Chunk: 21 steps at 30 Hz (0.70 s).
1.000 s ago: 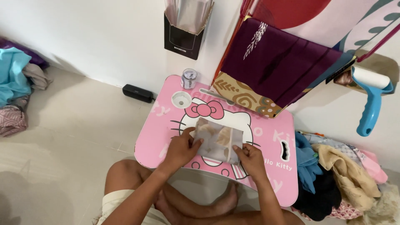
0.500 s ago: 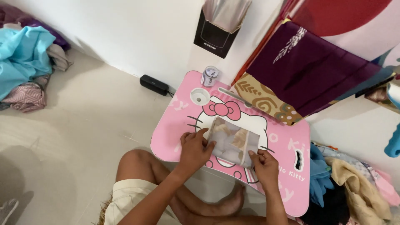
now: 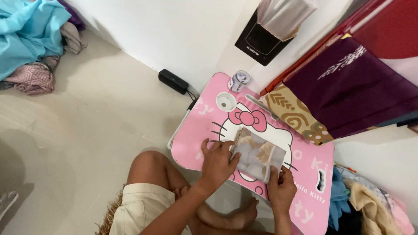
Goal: Cleaning a grey floral hijab with a lint roller and then placing it into a plastic bag
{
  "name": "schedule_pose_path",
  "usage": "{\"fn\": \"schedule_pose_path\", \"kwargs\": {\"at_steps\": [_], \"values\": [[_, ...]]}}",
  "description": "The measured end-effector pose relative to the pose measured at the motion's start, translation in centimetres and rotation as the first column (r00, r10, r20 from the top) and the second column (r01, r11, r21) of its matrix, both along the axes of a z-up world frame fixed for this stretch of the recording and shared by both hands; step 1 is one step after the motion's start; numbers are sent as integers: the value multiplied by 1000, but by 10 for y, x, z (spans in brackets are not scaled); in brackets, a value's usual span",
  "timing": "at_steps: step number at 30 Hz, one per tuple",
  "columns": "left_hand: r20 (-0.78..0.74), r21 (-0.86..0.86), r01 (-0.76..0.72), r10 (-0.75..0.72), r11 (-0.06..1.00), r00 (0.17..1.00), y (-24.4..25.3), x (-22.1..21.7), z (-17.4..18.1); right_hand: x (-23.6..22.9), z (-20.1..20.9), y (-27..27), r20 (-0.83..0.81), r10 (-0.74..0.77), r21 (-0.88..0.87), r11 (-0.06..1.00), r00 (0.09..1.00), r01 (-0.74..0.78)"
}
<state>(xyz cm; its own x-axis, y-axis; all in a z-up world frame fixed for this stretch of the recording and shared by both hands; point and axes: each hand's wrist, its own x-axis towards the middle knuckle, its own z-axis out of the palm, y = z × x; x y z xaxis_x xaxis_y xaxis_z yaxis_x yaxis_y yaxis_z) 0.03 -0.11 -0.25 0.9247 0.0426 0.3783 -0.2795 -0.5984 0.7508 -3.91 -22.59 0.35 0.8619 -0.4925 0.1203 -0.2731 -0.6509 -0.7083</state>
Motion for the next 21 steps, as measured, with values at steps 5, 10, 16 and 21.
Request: {"fn": "schedule_pose_path", "kwargs": {"at_steps": [5,10,16,21], "values": [[34,-4,23,-23,1000,999,3,-1,-4,1,8,4,-14,-8,17,1000,1000,8],[35,-40,53,-52,998,998,5,-3,-2,0,2,-1,37,-27,120,993,999,23],[282,111,-53,20,992,959,-1,-12,-6,-3,5,4,58,-79,111,991,995,72],[394,131,-93,34,987,918,-5,-28,-2,-3,38,18,-15,-62,102,993,998,63]]}}
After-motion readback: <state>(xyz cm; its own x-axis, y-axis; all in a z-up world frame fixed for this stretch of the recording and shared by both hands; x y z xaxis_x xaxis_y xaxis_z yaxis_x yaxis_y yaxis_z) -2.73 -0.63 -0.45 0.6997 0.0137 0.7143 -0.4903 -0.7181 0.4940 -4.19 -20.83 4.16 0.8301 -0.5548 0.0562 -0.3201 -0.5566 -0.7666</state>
